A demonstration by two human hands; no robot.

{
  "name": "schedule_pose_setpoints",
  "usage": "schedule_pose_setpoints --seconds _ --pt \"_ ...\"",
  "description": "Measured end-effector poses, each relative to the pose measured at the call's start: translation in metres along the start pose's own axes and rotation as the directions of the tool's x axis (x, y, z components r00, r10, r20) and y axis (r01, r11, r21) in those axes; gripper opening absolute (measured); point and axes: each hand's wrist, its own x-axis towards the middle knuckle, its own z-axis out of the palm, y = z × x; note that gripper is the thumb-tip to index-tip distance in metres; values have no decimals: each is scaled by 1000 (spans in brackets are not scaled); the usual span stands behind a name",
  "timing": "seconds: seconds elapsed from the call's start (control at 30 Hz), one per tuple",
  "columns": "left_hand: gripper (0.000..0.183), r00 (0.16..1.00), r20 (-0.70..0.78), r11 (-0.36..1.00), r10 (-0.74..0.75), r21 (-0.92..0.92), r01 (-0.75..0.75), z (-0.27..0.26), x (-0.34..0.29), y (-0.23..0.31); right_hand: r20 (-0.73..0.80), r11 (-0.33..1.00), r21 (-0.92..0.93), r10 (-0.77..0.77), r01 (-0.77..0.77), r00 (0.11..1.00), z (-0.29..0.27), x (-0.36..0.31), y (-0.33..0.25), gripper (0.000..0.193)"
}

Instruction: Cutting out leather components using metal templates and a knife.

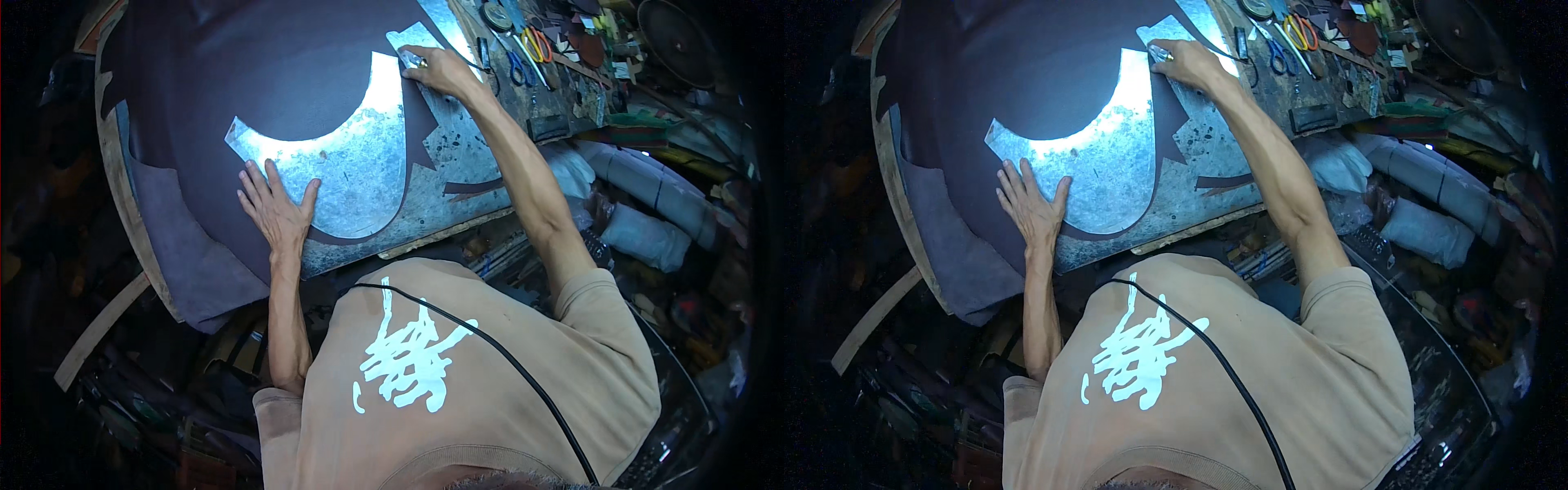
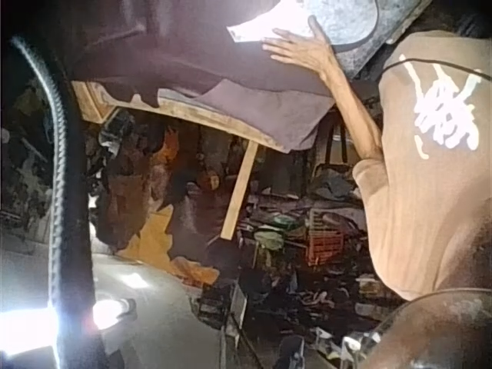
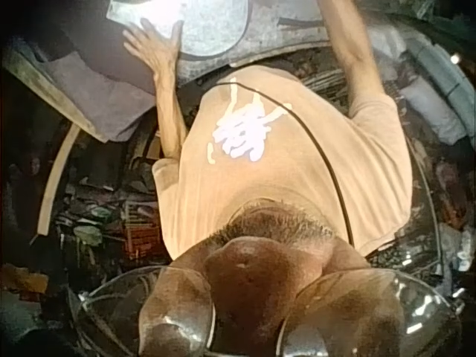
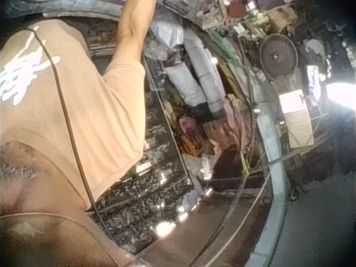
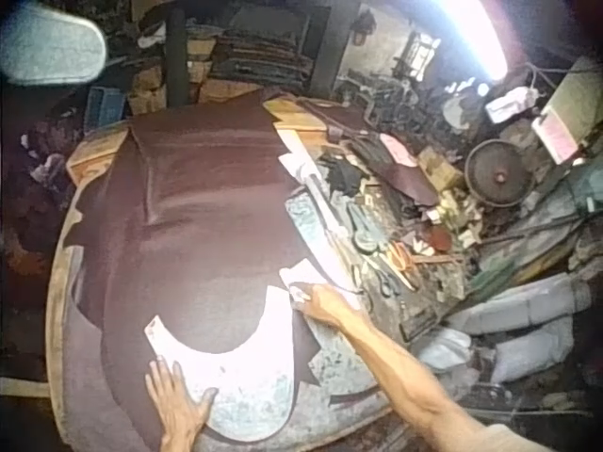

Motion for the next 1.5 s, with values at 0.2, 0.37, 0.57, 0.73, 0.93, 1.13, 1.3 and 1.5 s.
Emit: schedule_pose_setpoints --seconds 0.2,0.37,0.57,0.73,0.93,1.13,1.3,1.5 --pt "91 1000 19 1000 17 10 -18 -3 -2 2 -35 986 161 54 -48 998 10 -17 5 52" --pt "92 998 66 1000 -2 28 0 -5 -1 8 -105 984 175 -18 36 994 23 -12 19 49" --pt "91 998 -63 994 -15 -109 8 -18 35 -42 -149 980 188 -39 67 988 36 -9 33 49" --pt "88 990 -18 989 139 -40 -140 -18 60 -74 -154 892 427 -90 149 984 18 -15 13 48" --pt "88 976 6 976 216 -9 -216 -12 62 -84 -144 892 425 -105 157 984 23 -13 23 45" --pt "87 969 -7 969 246 15 -246 -11 63 -90 -155 857 457 -188 239 970 26 -11 19 38" --pt "89 967 -39 967 253 -14 -254 -7 65 -88 -161 898 396 -139 192 977 19 -12 20 30" --pt "88 966 -31 967 256 15 -256 -7 62 -91 -89 904 417 -62 94 994 19 -13 11 29"
